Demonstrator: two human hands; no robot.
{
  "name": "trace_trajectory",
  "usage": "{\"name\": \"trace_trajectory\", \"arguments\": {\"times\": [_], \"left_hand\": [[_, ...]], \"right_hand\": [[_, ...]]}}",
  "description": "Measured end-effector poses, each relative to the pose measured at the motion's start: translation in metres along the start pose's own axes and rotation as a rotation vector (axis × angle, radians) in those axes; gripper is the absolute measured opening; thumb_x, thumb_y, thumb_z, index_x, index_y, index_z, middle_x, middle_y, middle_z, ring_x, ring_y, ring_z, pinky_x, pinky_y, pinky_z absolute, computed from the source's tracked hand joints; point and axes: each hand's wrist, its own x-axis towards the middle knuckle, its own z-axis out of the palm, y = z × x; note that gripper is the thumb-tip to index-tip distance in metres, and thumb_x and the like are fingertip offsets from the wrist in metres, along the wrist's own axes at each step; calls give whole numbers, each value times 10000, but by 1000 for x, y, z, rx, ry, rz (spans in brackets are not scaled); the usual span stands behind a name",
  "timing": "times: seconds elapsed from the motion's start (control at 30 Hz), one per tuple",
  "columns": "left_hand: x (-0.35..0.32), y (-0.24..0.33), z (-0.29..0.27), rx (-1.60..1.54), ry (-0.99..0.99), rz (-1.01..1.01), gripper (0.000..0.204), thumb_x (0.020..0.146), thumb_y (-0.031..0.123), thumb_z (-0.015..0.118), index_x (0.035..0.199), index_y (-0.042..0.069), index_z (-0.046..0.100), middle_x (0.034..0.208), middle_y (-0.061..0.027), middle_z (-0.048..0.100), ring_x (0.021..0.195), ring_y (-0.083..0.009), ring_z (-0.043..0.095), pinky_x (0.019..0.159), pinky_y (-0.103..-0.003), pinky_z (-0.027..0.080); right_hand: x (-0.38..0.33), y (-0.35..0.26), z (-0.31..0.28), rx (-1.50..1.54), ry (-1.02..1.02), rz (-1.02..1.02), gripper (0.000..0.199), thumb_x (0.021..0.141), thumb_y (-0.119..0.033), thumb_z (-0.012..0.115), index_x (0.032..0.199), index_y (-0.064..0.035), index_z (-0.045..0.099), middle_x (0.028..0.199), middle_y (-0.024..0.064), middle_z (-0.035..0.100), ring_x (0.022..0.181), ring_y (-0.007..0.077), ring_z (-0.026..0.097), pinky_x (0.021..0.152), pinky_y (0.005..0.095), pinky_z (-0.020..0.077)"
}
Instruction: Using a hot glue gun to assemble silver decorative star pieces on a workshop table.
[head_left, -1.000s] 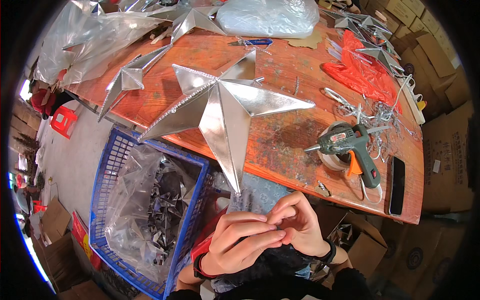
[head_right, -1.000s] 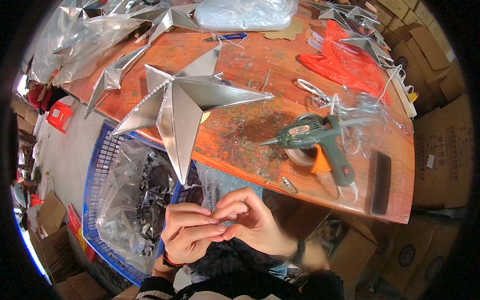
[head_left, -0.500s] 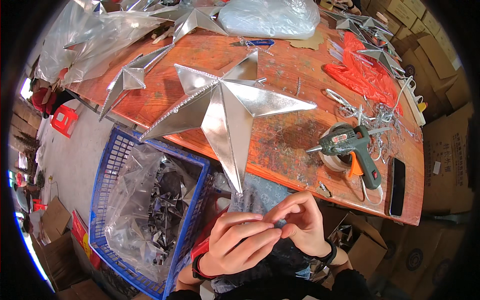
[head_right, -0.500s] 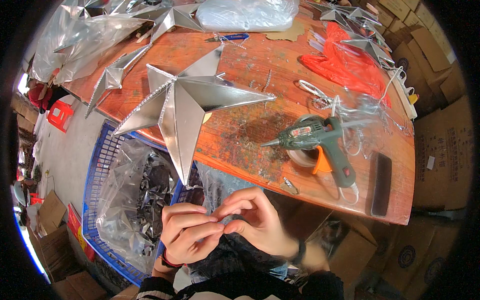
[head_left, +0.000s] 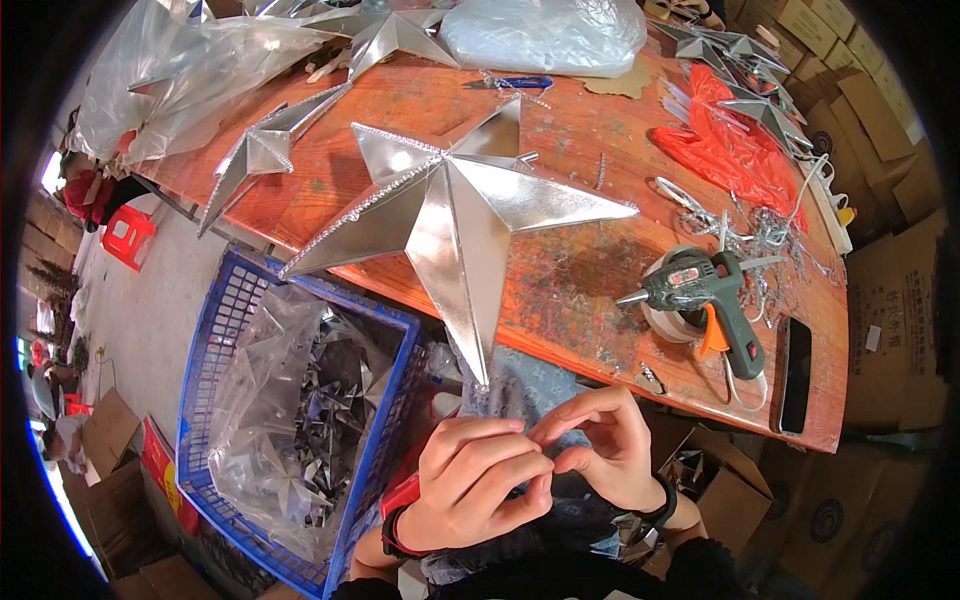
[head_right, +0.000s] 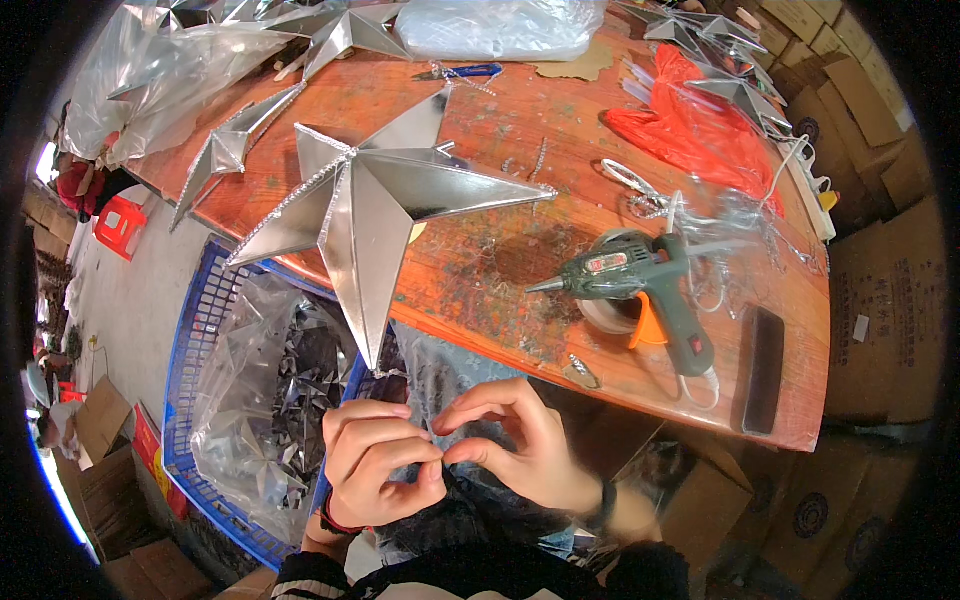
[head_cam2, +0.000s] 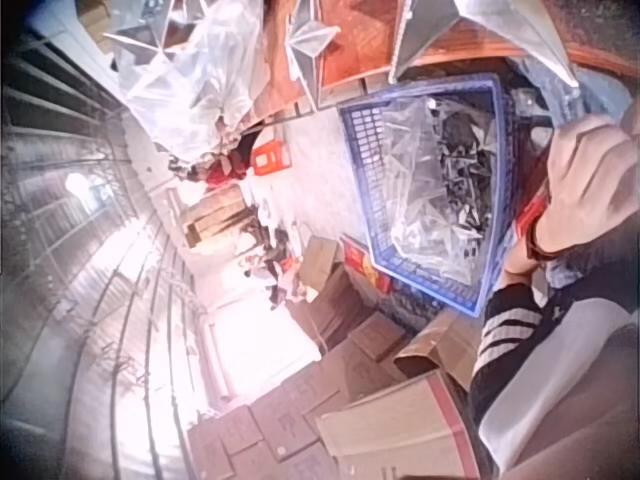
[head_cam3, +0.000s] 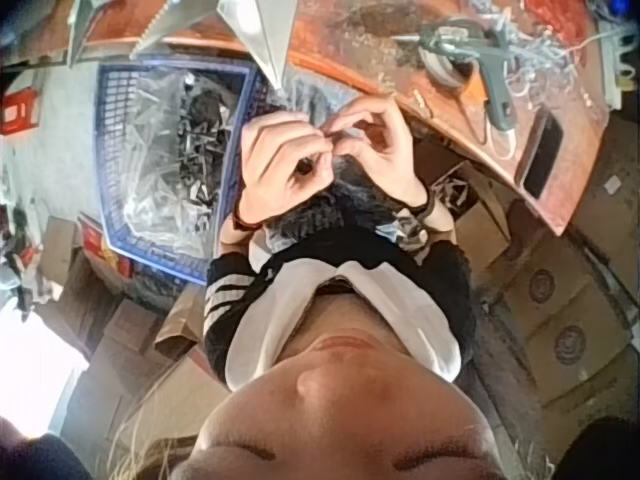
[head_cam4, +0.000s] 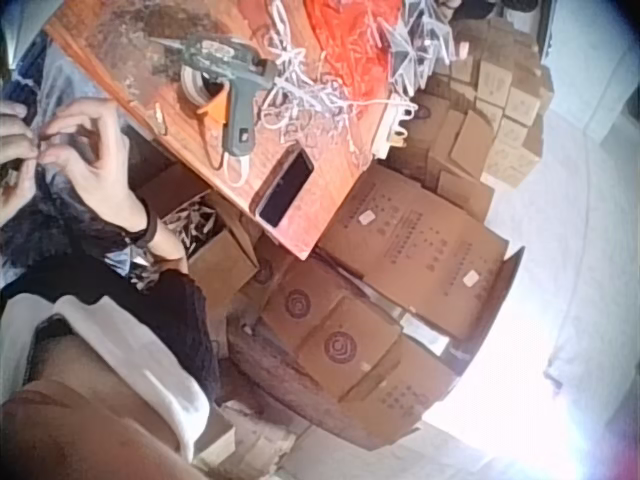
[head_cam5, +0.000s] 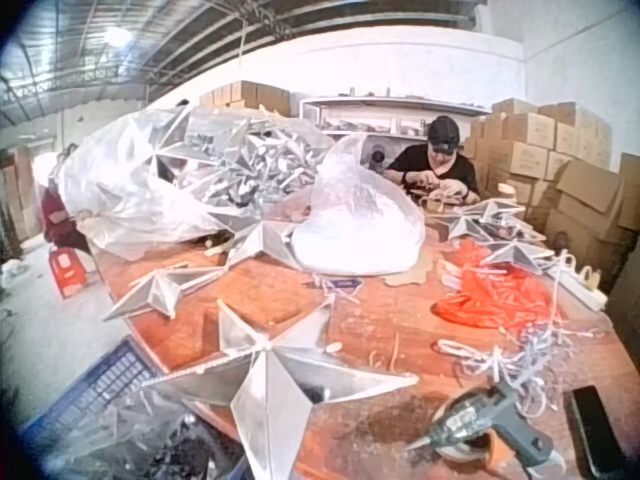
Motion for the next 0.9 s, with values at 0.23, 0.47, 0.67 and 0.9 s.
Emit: {"name": "trace_trajectory", "arguments": {"times": [0.23, 0.47, 0.67, 0.9], "left_hand": [[-7, 0, -5, -83, 28, 0, 89, 723, 149, 661, 772, 122, 592, 810, -6, 562, 836, -228, 562, 729, -313, 432], [-14, -7, 0, -284, 13, -5, 156, 860, 133, 487, 720, 65, 504, 760, -54, 563, 781, -250, 585, 699, -336, 449], [-13, -7, 2, -365, -68, -14, 57, 846, 28, 566, 790, 32, 554, 769, -87, 596, 777, -255, 621, 654, -311, 486], [-7, 3, 6, -322, 14, -122, 227, 721, 1, 733, 908, 13, 606, 878, -107, 622, 783, -244, 630, 670, -305, 504]], "right_hand": [[-2, 3, -4, 0, 6, 9, 436, 781, -211, 709, 1035, -3, 422, 888, 149, 608, 875, 254, 634, 788, 374, 515], [-2, -4, -13, 68, -114, 52, 190, 856, -86, 622, 995, 29, 561, 947, 118, 606, 896, 195, 594, 800, 315, 470], [1, -14, -14, 113, -157, 89, 118, 903, -68, 551, 947, 23, 612, 920, 106, 604, 861, 182, 570, 772, 293, 448], [1, -15, -15, 64, -177, 54, 141, 904, -71, 548, 957, 29, 631, 915, 103, 611, 857, 183, 569, 766, 294, 453]]}}
